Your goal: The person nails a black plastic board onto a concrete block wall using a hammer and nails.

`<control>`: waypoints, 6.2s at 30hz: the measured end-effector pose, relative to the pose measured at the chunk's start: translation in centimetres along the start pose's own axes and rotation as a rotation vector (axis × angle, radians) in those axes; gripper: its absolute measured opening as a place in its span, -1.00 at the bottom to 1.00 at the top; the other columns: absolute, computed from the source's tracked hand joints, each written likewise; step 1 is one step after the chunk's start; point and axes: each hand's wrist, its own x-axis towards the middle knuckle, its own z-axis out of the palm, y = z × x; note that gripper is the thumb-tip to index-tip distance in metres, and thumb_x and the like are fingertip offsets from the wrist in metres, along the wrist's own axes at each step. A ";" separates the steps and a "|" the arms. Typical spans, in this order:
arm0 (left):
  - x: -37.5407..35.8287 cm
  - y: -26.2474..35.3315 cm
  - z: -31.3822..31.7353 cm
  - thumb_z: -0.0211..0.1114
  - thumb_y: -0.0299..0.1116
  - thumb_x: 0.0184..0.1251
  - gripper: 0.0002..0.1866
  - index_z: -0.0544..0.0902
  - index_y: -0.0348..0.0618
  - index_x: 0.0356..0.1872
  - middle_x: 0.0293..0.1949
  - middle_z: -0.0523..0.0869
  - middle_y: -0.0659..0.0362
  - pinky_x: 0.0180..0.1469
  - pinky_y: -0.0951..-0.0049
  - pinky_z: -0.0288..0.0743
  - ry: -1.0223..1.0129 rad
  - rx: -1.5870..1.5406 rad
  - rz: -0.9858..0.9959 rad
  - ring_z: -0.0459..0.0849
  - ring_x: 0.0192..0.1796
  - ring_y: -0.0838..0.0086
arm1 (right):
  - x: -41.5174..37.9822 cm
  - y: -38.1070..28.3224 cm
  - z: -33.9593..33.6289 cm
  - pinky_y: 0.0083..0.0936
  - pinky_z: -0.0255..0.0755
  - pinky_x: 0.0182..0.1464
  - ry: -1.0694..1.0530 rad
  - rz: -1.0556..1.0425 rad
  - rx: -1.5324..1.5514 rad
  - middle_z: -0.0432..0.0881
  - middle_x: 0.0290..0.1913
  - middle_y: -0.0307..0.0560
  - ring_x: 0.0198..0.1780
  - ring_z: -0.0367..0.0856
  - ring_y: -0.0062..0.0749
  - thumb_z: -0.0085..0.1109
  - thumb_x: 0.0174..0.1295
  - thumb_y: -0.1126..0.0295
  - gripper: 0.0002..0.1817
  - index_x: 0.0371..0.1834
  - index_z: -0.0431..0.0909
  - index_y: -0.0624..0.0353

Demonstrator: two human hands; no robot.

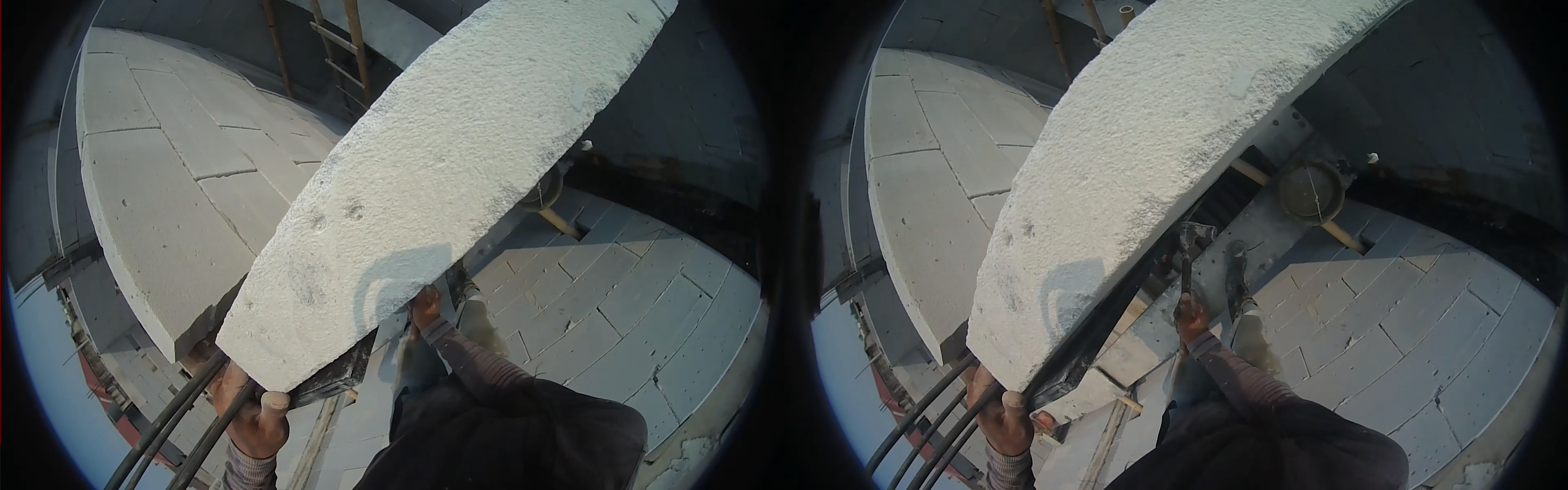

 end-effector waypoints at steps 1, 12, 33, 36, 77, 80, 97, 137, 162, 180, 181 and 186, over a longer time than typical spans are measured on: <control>0.1 0.1 0.2 0.11 0.17 0.56 -0.29 0.65 -0.50 0.04 -0.02 0.76 -0.18 0.08 0.08 0.45 0.022 -0.016 0.004 0.71 -0.02 0.06 | 0.2 0.0 0.0 -0.58 0.27 -0.62 -0.037 0.021 0.075 0.43 -0.60 -0.37 -0.65 0.40 -0.64 0.01 0.56 -0.16 -0.56 -0.26 0.41 -0.04; -0.2 0.0 0.2 0.13 0.17 0.55 -0.31 0.66 -0.47 0.03 -0.06 0.74 -0.13 0.11 0.10 0.45 0.023 -0.026 -0.030 0.68 0.03 0.07 | 0.8 0.3 -1.6 -0.53 0.28 -0.63 -0.130 0.056 0.290 0.39 -0.61 -0.34 -0.65 0.38 -0.61 0.01 0.57 -0.15 -0.55 -0.24 0.40 0.01; 0.4 0.0 0.3 0.21 -0.10 0.64 -0.48 0.61 -0.48 0.22 0.02 0.75 -0.12 0.22 0.32 0.50 0.030 -0.186 0.070 0.68 0.10 0.29 | -4.1 -12.7 0.3 -0.30 0.33 -0.61 -0.047 0.471 -0.019 0.36 -0.66 -0.20 -0.73 0.32 -0.36 -0.03 0.56 -0.16 -0.53 -0.25 0.40 0.03; 0.4 -0.8 1.1 0.20 -0.11 0.65 -0.49 0.62 -0.49 0.20 0.01 0.75 -0.03 0.21 0.36 0.48 0.042 -0.290 0.129 0.64 0.08 0.38 | -4.7 -14.0 0.4 -0.32 0.31 -0.63 -0.066 0.458 -0.082 0.35 -0.66 -0.21 -0.73 0.32 -0.38 -0.03 0.55 -0.20 -0.51 -0.25 0.41 0.02; 1.3 -1.6 2.0 0.20 0.11 0.59 -0.35 0.59 -0.48 -0.33 -0.56 0.52 -0.14 -0.32 0.14 0.38 0.279 -0.171 0.321 0.40 -0.46 0.25 | -24.4 -19.8 8.1 -0.50 0.30 -0.69 -0.277 -0.138 0.064 0.36 -0.64 -0.25 -0.74 0.33 -0.54 -0.15 0.64 -0.11 -0.51 -0.30 0.32 0.07; 0.9 -1.3 1.4 0.21 0.12 0.58 -0.35 0.62 -0.47 -0.30 -0.53 0.57 -0.19 -0.29 0.12 0.42 0.240 -0.088 0.271 0.43 -0.47 0.12 | -24.2 -19.1 9.0 -0.50 0.29 -0.70 -0.207 -0.202 -0.009 0.34 -0.66 -0.26 -0.75 0.32 -0.54 -0.13 0.64 -0.10 -0.51 -0.32 0.31 0.06; 1.5 -1.4 1.8 0.23 0.29 0.48 -0.19 0.70 -0.53 -0.40 -0.53 0.66 -0.33 -0.19 -0.02 0.55 0.219 -0.094 0.149 0.72 -0.38 -0.16 | -25.5 -28.8 3.6 -0.42 0.36 -0.66 -0.283 0.037 -0.458 0.37 -0.59 -0.20 -0.70 0.35 -0.50 -0.10 0.58 -0.15 -0.46 -0.40 0.30 0.08; 6.7 6.3 -0.5 0.71 0.22 -0.17 0.50 -0.06 -0.46 0.63 0.28 0.44 -0.50 0.43 0.08 0.46 -0.003 0.459 0.454 0.49 0.41 -0.14 | -18.4 -12.3 -1.0 -0.23 0.30 -0.49 0.089 -0.965 -0.373 0.46 -0.62 0.02 -0.62 0.49 -0.09 0.04 0.57 0.01 -0.50 -0.27 0.51 0.32; 4.8 4.1 1.9 0.31 0.22 0.42 -0.12 0.22 0.16 0.66 0.63 0.13 -0.23 0.56 -0.50 -0.27 0.225 0.483 0.554 -0.05 0.69 -0.20 | -28.1 -19.4 1.8 -0.60 0.39 -0.56 -0.213 -0.301 -0.169 0.46 -0.48 -0.26 -0.58 0.41 -0.65 0.02 0.60 0.16 -0.67 0.04 0.47 0.26; 4.7 3.9 3.5 0.06 0.26 0.56 -0.34 0.32 0.44 0.61 0.56 0.33 -0.13 0.48 -0.04 0.23 0.451 0.497 0.573 0.38 0.52 0.01 | -32.7 -34.2 11.0 -0.82 0.38 -0.66 -0.219 0.223 0.399 0.37 -0.49 -0.39 -0.64 0.34 -0.85 -0.17 0.59 0.45 -0.83 -0.04 0.32 0.39; 4.6 3.9 3.6 0.06 0.26 0.56 -0.34 0.32 0.44 0.61 0.56 0.33 -0.13 0.48 -0.04 0.23 0.446 0.496 0.572 0.38 0.52 0.01 | -32.7 -34.1 10.8 -0.82 0.38 -0.66 -0.216 0.226 0.400 0.37 -0.49 -0.39 -0.64 0.34 -0.85 -0.17 0.59 0.45 -0.83 -0.04 0.32 0.39; 4.5 4.0 3.5 0.09 0.24 0.55 -0.33 0.31 0.44 0.61 0.55 0.34 -0.13 0.46 -0.04 0.25 0.458 0.513 0.574 0.39 0.50 0.00 | -31.7 -33.2 8.7 -0.81 0.37 -0.67 -0.299 0.304 0.316 0.37 -0.48 -0.39 -0.64 0.31 -0.84 -0.18 0.64 0.39 -0.80 -0.01 0.33 0.34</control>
